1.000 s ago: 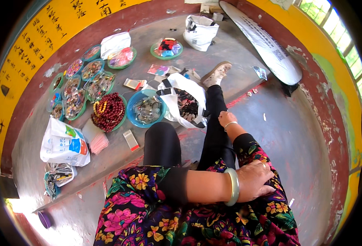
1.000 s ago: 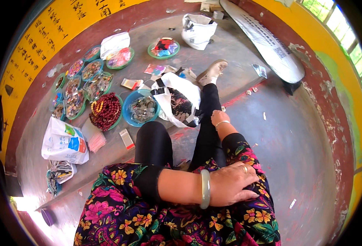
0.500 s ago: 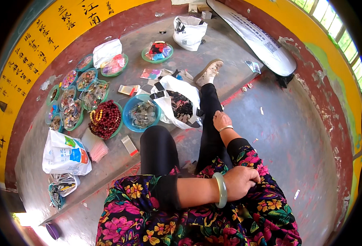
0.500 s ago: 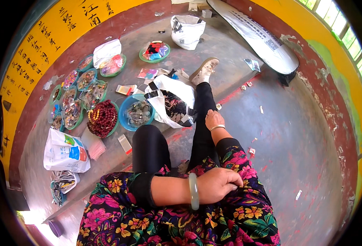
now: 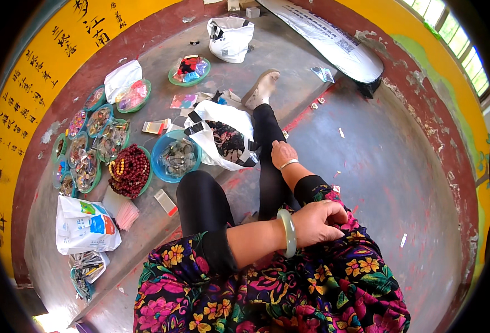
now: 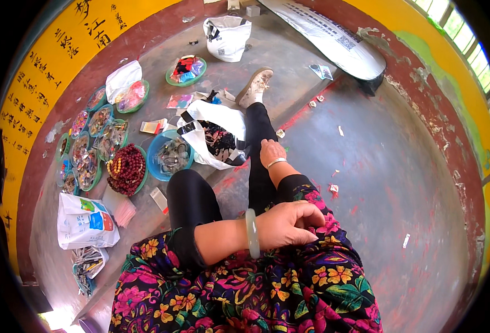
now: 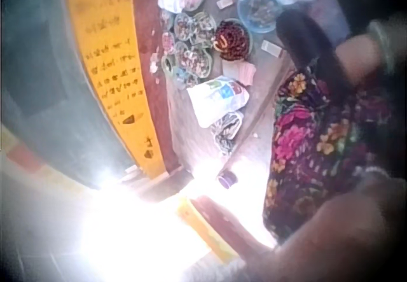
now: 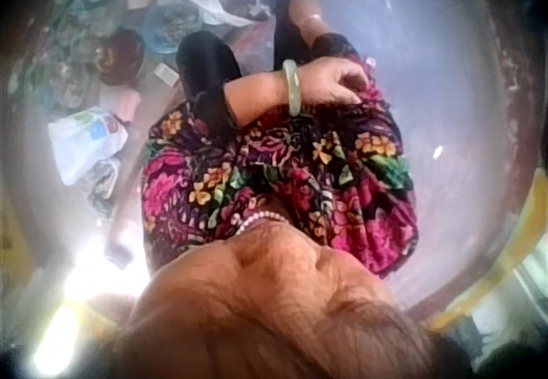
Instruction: The person sits on the floor and sorts small jewelry items from a white bag into a blue bowl. They also handle a small rectangular box and various packaged items on the floor.
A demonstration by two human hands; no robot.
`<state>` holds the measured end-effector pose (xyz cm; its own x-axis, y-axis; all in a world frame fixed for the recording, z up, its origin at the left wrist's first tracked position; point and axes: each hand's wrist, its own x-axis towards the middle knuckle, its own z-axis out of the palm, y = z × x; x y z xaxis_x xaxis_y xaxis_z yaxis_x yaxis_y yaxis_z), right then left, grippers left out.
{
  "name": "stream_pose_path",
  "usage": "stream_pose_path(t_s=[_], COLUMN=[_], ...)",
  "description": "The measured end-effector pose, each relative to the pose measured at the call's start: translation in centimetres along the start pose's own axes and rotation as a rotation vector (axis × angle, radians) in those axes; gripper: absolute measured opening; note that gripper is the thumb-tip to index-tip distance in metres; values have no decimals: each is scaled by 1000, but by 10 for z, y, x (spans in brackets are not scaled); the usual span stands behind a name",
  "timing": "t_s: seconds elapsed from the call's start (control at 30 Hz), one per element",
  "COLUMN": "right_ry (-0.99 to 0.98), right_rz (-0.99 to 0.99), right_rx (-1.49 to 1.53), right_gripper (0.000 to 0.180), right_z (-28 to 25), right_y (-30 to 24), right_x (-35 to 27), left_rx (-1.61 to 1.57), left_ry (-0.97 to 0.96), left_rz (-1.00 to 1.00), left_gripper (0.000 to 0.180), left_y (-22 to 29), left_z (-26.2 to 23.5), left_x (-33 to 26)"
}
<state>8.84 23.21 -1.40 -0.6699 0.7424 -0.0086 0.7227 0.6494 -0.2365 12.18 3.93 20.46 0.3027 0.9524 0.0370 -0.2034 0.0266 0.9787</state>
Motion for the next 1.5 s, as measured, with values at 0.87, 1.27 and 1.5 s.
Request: stream_pose_path(t_s=[0.87, 1.27, 1.5], right_ry=[10, 10, 2], right_rz=[-6, -34, -24], right_rx=[-4, 20, 26], right_gripper=[17, 18, 17], right_z=[2, 0, -7], right_y=[-3, -7, -8], right_x=[-2, -5, -8], left_rx=[533, 80, -49], left_ry=[229, 43, -78], left_rz=[465, -161, 88], left_gripper=[22, 13, 16], left_y=[20, 34, 42], left_z=[18, 20, 22], left_x=[-13, -27, -40])
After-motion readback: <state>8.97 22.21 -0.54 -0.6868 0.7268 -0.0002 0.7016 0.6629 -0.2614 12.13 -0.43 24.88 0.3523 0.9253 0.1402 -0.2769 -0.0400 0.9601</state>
